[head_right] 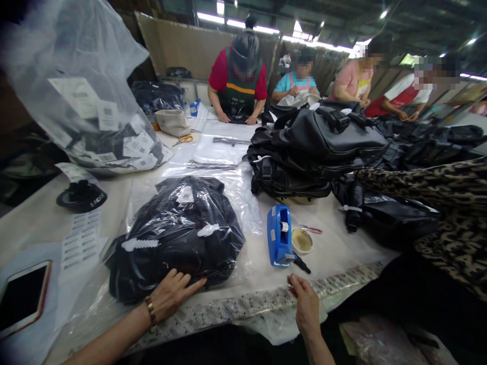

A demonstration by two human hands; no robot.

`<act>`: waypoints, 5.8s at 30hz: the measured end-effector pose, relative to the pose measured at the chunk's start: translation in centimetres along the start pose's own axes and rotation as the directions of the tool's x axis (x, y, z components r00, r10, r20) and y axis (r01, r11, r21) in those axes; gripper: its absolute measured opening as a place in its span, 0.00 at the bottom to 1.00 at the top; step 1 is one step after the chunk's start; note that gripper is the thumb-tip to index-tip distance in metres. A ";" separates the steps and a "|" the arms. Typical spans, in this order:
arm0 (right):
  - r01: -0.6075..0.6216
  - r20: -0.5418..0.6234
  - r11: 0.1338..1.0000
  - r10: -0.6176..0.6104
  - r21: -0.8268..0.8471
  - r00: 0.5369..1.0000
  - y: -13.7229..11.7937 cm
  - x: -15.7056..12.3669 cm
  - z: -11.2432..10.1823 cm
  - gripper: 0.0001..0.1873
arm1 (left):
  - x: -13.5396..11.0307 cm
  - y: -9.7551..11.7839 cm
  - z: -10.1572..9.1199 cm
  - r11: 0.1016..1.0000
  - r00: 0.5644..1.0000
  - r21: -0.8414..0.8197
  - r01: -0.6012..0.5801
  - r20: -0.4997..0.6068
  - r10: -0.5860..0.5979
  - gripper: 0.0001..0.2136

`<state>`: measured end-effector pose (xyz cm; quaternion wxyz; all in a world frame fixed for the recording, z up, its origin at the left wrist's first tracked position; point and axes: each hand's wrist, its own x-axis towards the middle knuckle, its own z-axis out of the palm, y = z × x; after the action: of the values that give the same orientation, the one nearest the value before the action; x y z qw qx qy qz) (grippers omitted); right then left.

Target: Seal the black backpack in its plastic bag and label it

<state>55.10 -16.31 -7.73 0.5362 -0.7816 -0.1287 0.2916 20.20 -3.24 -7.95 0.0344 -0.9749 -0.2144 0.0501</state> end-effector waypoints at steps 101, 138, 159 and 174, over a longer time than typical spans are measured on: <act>0.902 0.772 -0.328 -0.635 -0.280 0.009 -6.1 -8.0 14.2 0.09 | 0.0 0.4 0.9 0.983 0.954 -0.149 0.105 -0.265 -0.142 0.10; 0.986 0.833 -0.121 -0.553 -0.114 0.028 -2.1 -8.0 16.5 0.10 | -15.1 0.4 1.8 0.895 0.844 -0.029 0.445 -0.321 -0.430 0.09; 0.984 0.855 -0.134 -0.517 -0.117 0.031 -1.6 -7.9 16.8 0.10 | -14.9 -1.3 2.2 0.864 0.818 -0.096 0.494 -0.287 -0.499 0.09; 0.987 0.856 -0.107 -0.516 -0.116 0.045 -1.6 -7.9 16.8 0.11 | -16.6 -2.9 1.1 0.803 0.805 0.067 0.592 -0.082 -0.587 0.14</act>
<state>39.04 -6.91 -8.07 0.1524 -0.5190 -0.8409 0.0169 3.88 -7.60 -7.44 0.0980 -0.8585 -0.5030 0.0186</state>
